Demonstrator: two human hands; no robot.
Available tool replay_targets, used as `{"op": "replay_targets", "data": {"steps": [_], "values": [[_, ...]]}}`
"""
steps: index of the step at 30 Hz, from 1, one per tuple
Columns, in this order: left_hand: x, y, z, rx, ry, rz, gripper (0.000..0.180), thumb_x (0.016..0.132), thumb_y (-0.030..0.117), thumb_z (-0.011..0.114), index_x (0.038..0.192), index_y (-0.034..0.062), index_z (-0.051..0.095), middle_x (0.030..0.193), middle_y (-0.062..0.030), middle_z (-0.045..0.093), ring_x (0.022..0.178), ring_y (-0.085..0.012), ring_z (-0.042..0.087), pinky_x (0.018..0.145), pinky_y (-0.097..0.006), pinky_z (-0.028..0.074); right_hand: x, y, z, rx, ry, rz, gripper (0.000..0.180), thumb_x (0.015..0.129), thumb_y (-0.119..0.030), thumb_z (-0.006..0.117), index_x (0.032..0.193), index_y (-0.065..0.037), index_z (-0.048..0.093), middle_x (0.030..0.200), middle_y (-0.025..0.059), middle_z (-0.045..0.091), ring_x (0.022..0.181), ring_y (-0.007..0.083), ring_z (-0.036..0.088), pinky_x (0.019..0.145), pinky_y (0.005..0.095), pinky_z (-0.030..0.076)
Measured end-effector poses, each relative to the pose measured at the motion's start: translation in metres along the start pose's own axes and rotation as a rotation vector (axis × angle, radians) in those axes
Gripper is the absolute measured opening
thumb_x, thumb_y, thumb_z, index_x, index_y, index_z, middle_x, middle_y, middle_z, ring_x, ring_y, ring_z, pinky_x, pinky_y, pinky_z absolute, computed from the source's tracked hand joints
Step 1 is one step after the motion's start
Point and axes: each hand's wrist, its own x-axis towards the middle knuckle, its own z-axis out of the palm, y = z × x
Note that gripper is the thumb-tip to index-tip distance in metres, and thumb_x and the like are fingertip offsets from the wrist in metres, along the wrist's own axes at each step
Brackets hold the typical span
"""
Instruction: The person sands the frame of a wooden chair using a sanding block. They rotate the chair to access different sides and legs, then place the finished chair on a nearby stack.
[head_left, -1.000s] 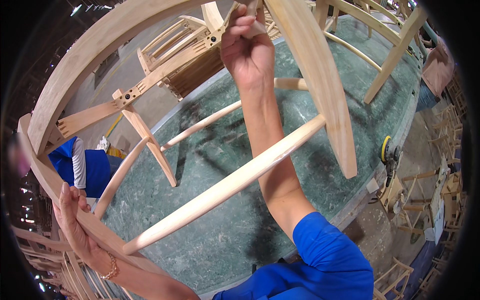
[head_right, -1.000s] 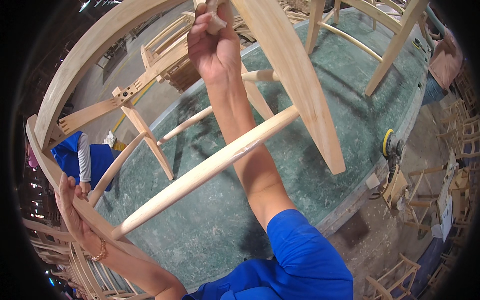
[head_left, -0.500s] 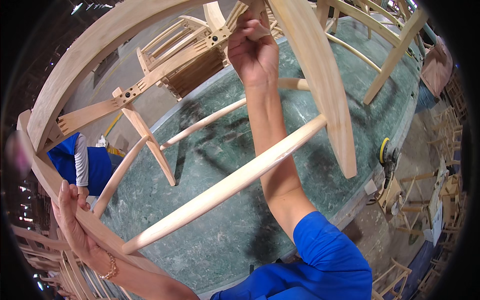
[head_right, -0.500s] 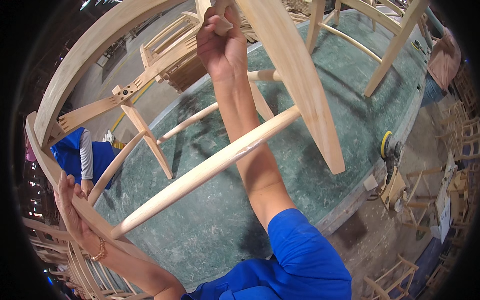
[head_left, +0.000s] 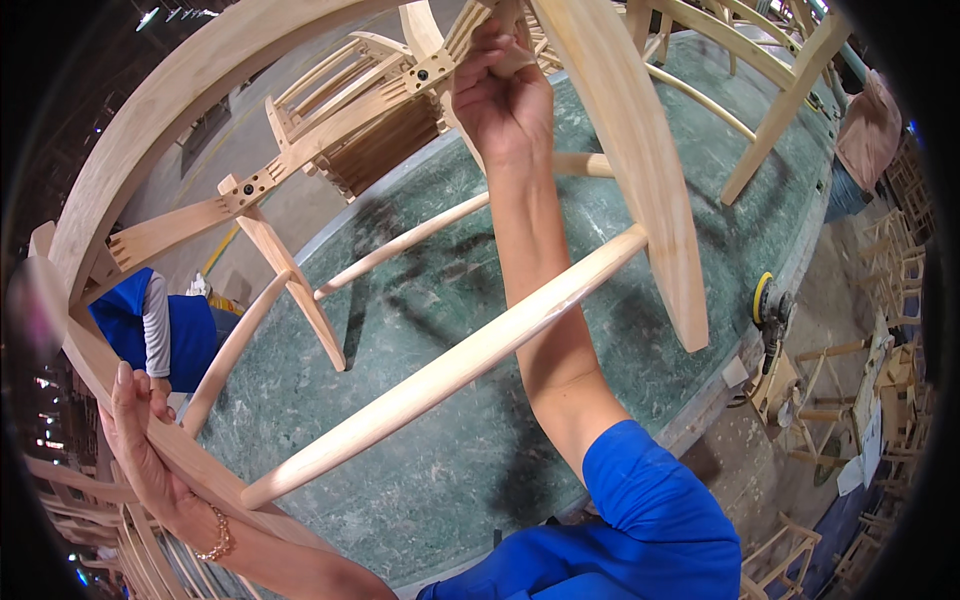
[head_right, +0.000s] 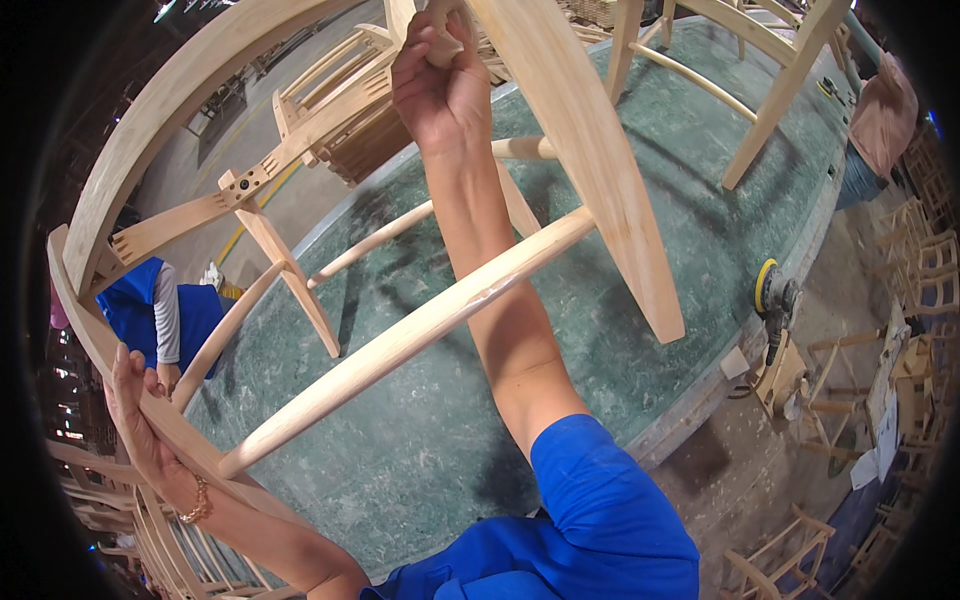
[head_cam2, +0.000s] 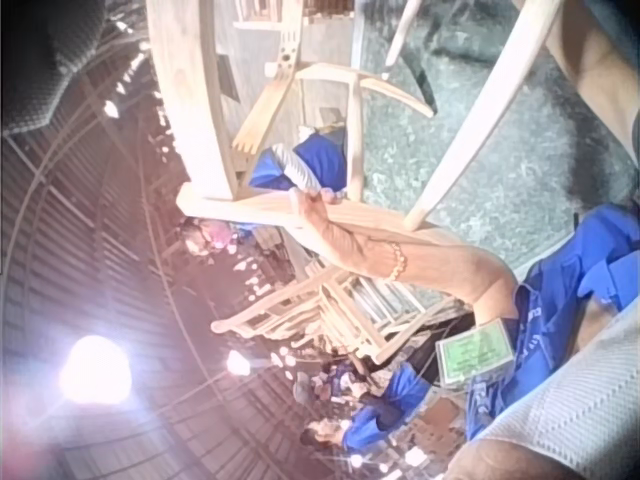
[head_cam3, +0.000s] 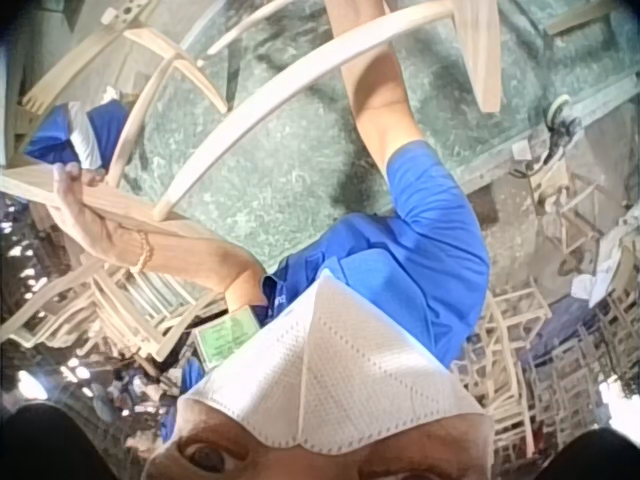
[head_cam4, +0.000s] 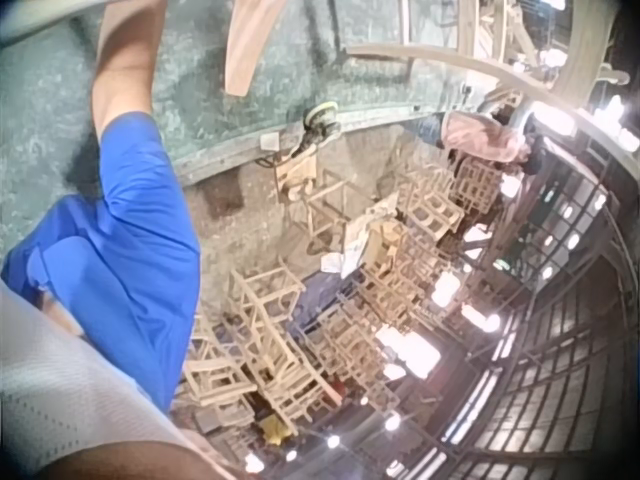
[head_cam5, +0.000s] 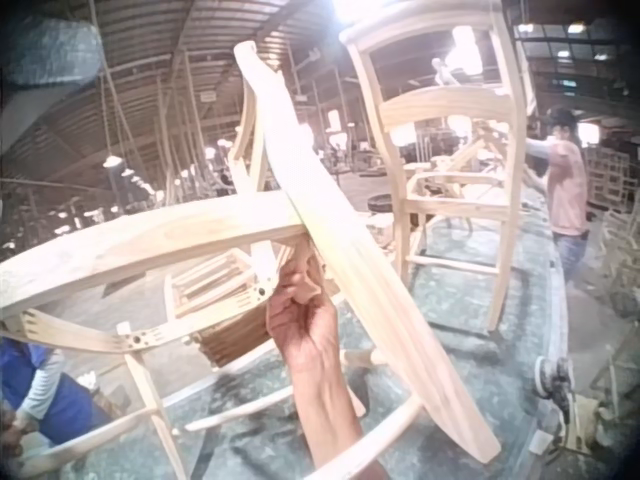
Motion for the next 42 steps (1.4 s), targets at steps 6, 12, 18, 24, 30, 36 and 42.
{"op": "replay_targets", "data": {"steps": [6, 12, 18, 24, 30, 36, 42], "values": [[0.0, 0.0, -0.001, 0.001, -0.012, 0.005, 0.022, 0.087, 0.017, 0.068, 0.09, 0.0081, 0.048, 0.077, -0.0014, 0.054, 0.059, -0.0041, 0.048, 0.05, -0.014, 0.039, -0.003, 0.004, 0.003, -0.018, -0.015, 0.005, 0.023, 0.093, -0.012, 0.051, 0.115, -0.006, 0.057, 0.098, 0.0143, 0.066, 0.079, 0.0205, 0.067, 0.065, 0.0333, 0.057], [0.0, -0.003, 0.0, -0.047, -0.004, 0.013, 0.024, 0.085, 0.018, 0.071, 0.093, 0.008, 0.05, 0.076, -0.0004, 0.055, 0.056, -0.0036, 0.048, 0.047, -0.013, 0.038, -0.016, 0.013, -0.005, -0.792, 0.059, -0.396, 0.029, 0.084, 0.0, 0.055, 0.112, 0.0, 0.054, 0.094, 0.0171, 0.064, 0.079, 0.0224, 0.067, 0.067, 0.0333, 0.059], [0.004, -0.003, -0.002, -0.071, -0.038, -0.01, 0.025, 0.084, 0.019, 0.072, 0.093, 0.0093, 0.052, 0.072, 0.0006, 0.055, 0.053, -0.0038, 0.048, 0.046, -0.015, 0.039, -0.024, 0.012, -0.01, -2.437, -0.311, -1.317, 0.088, 0.078, -0.005, 0.068, 0.15, -0.017, 0.018, 0.107, 0.0198, 0.065, 0.084, 0.0349, 0.067, 0.068, 0.0373, 0.055], [0.011, -0.006, -0.015, 0.009, -0.072, -0.021, 0.023, 0.086, 0.019, 0.069, 0.097, 0.0123, 0.051, 0.076, 0.003, 0.054, 0.057, -0.0009, 0.052, 0.044, -0.014, 0.045, -0.007, -0.005, 0.0, -2.714, -0.24, -1.184, 0.096, 0.079, 0.0, 0.063, 0.151, -0.015, 0.001, 0.11, 0.0224, 0.062, 0.067, 0.0314, 0.062, 0.049, 0.0391, 0.046], [0.006, -0.004, -0.009, -0.014, -0.069, -0.011, 0.021, 0.086, 0.019, 0.069, 0.095, 0.0128, 0.051, 0.076, 0.0031, 0.054, 0.057, -0.0006, 0.052, 0.043, -0.013, 0.044, -0.01, -0.002, -0.011, -2.5, -0.192, -1.015, 0.104, 0.071, 0.01, 0.065, 0.151, -0.018, 0.005, 0.118, 0.0225, 0.059, 0.068, 0.0333, 0.063, 0.053, 0.0396, 0.049], [0.009, -0.008, -0.01, -0.011, -0.066, 0.004, 0.023, 0.085, 0.019, 0.07, 0.095, 0.0122, 0.05, 0.076, 0.0028, 0.055, 0.056, -0.0006, 0.052, 0.043, -0.012, 0.044, -0.021, 0.002, -0.005, -2.581, -0.161, -1.062, 0.094, 0.077, -0.004, 0.068, 0.151, -0.019, 0.012, 0.1, 0.0185, 0.067, 0.081, 0.0353, 0.067, 0.064, 0.0393, 0.054], [0.006, -0.004, -0.008, -0.018, -0.072, 0.006, 0.023, 0.084, 0.019, 0.071, 0.094, 0.0122, 0.051, 0.077, 0.0023, 0.056, 0.055, -0.0009, 0.051, 0.044, -0.012, 0.044, -0.015, -0.005, -0.007, -2.66, -0.088, -0.881, 0.098, 0.077, -0.005, 0.068, 0.151, -0.019, 0.005, 0.105, 0.0195, 0.063, 0.08, 0.0351, 0.067, 0.06, 0.0405, 0.052]]}}
